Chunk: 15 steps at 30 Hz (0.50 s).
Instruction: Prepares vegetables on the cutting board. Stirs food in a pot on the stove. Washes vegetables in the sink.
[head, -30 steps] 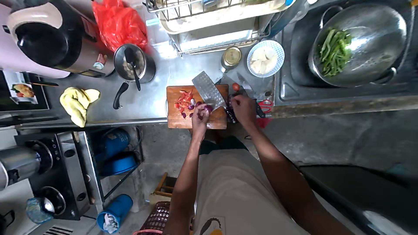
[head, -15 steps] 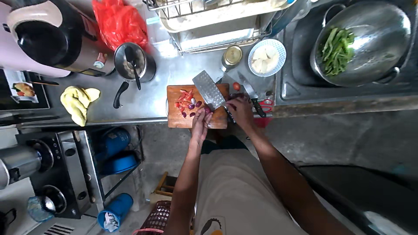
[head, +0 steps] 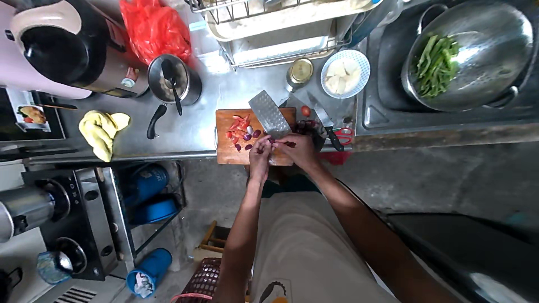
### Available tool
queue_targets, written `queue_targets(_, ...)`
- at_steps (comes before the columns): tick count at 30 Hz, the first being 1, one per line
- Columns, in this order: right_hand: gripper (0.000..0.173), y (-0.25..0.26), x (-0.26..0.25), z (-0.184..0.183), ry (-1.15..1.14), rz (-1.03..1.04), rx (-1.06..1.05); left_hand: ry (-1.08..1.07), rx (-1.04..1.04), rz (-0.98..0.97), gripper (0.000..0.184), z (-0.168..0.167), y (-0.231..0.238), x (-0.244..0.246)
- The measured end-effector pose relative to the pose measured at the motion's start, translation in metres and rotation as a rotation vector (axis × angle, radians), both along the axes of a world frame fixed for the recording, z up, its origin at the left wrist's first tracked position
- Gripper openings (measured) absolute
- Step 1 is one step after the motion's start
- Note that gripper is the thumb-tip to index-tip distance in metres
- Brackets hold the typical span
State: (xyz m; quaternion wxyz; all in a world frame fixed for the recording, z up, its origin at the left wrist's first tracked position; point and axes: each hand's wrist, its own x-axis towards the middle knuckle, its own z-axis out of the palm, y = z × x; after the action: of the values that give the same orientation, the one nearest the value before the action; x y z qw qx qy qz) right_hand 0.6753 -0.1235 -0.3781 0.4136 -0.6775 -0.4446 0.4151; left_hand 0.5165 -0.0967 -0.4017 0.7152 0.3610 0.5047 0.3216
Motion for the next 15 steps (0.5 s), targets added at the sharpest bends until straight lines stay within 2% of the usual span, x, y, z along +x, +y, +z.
queue_targets(5, 0.012, -0.007, 0.000, 0.010, -0.002, -0.021, -0.050, -0.002, 0.017, -0.001, 0.031, 0.004, 0.000, 0.002)
queue_targets(15, 0.012, -0.006, 0.004, 0.003, 0.116, -0.007, -0.081, -0.001, 0.018, -0.023, 0.030, 0.003, 0.000, -0.001)
